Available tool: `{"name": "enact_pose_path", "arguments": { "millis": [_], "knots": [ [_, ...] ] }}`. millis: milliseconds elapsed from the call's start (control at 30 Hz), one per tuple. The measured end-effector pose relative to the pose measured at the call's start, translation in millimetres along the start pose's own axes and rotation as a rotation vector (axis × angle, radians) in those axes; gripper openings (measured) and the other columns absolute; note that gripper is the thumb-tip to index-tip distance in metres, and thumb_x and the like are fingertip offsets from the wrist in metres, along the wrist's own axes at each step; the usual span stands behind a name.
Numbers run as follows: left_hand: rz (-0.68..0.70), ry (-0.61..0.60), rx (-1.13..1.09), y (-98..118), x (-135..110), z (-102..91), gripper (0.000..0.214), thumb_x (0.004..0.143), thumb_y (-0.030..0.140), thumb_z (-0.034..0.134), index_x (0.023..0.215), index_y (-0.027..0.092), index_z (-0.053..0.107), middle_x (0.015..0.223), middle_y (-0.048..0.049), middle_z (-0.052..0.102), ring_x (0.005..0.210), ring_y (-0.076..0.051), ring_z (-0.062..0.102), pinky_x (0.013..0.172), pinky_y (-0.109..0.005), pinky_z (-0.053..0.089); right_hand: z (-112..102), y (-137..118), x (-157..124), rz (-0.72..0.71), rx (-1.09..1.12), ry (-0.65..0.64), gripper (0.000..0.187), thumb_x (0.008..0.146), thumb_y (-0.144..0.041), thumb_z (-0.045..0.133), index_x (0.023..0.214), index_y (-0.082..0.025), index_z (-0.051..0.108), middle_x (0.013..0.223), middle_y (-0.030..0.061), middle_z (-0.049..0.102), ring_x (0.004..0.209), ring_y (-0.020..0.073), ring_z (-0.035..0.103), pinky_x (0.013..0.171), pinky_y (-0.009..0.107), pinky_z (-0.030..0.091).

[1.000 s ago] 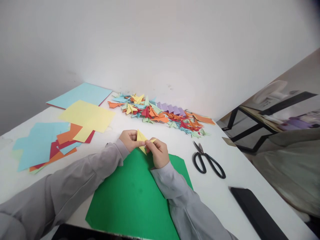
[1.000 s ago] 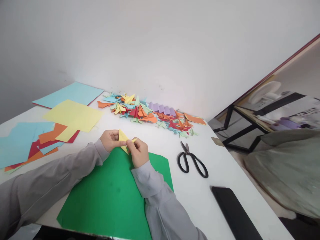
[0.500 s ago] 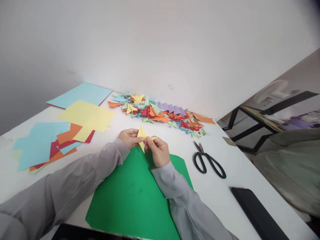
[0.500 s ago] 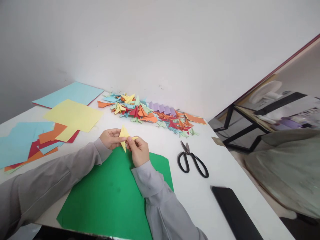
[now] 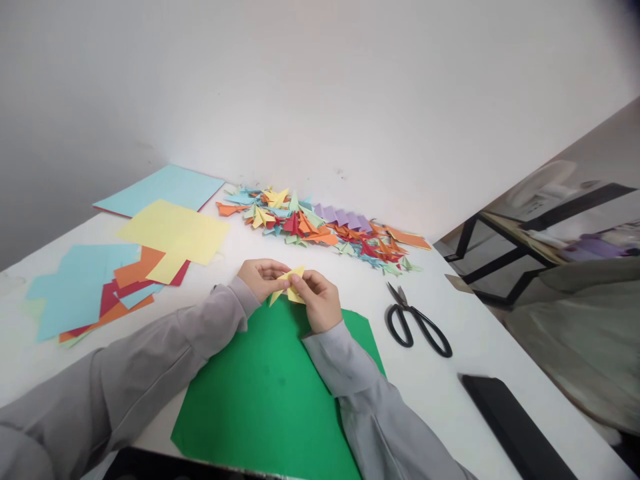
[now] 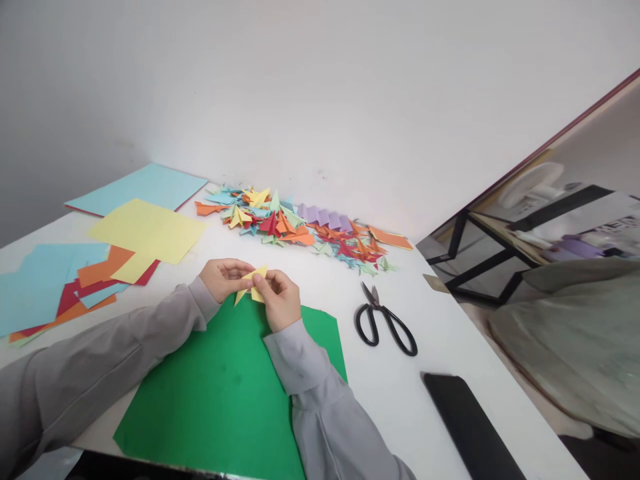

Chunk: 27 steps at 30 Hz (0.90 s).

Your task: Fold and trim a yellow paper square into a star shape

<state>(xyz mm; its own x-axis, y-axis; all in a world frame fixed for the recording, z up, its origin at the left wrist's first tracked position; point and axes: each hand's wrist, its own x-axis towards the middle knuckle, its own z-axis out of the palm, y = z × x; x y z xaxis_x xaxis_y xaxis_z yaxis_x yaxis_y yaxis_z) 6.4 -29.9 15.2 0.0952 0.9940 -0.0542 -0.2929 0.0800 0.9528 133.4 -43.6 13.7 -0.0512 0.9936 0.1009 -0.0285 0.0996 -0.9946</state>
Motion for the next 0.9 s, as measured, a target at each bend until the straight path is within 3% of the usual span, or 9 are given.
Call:
{"name": "enact_pose_path", "arguments": {
  "millis": [267,433,533,633,900],
  "knots": [
    [-0.069,0.065,-0.033,-5.6,5.0,-3.4,0.033,0.040,0.021,0.076,0.069,0.011,0.063,0.054,-0.0012,0.063,0.047,-0.009,0.055,0.048,-0.022,0.044,-1.3,4.7,1.4,0.009,0.040,0.114,0.024,0.058,-0.040,0.065,0.062,-0.018,0.056,0.050,-0.0044,0.053,0.043,0.0089,0.045,0.040,0.022,0.038],
    [-0.020,0.122,-0.036,-5.8,6.5,-4.1,0.027,0.040,0.023,0.076,0.061,0.011,0.064,0.049,0.0000,0.061,0.045,-0.008,0.053,0.048,-0.021,0.044,-2.3,5.2,2.2,0.082,0.062,0.013,0.025,0.056,-0.039,0.067,0.062,-0.017,0.057,0.050,-0.0027,0.056,0.044,0.0096,0.049,0.041,0.022,0.040],
    [-0.009,0.079,0.000,-3.7,5.1,-3.3,0.025,0.038,0.022,0.076,0.058,0.011,0.064,0.047,0.0000,0.060,0.042,-0.007,0.052,0.045,-0.020,0.043,-2.2,5.5,2.3,0.062,0.038,-0.021,0.026,0.056,-0.037,0.068,0.066,-0.015,0.060,0.051,-0.0016,0.057,0.043,0.0093,0.049,0.041,0.022,0.040],
    [-0.034,0.015,-0.029,-4.0,4.2,-2.4,0.028,0.038,0.023,0.076,0.061,0.010,0.066,0.049,-0.0010,0.061,0.045,-0.009,0.054,0.049,-0.023,0.045,-2.2,5.8,2.2,0.045,0.043,0.061,0.024,0.056,-0.036,0.069,0.063,-0.015,0.060,0.048,-0.0025,0.056,0.040,0.0087,0.048,0.040,0.022,0.040],
    [-0.029,0.024,0.039,-1.3,2.3,-1.9,0.025,0.042,0.019,0.074,0.065,0.012,0.066,0.052,-0.0005,0.061,0.047,-0.009,0.053,0.049,-0.022,0.044,-4.4,9.5,4.8,0.087,0.086,0.119,0.025,0.051,-0.034,0.072,0.064,-0.016,0.062,0.050,-0.0021,0.058,0.040,0.0089,0.049,0.037,0.022,0.040]
  ]
}}
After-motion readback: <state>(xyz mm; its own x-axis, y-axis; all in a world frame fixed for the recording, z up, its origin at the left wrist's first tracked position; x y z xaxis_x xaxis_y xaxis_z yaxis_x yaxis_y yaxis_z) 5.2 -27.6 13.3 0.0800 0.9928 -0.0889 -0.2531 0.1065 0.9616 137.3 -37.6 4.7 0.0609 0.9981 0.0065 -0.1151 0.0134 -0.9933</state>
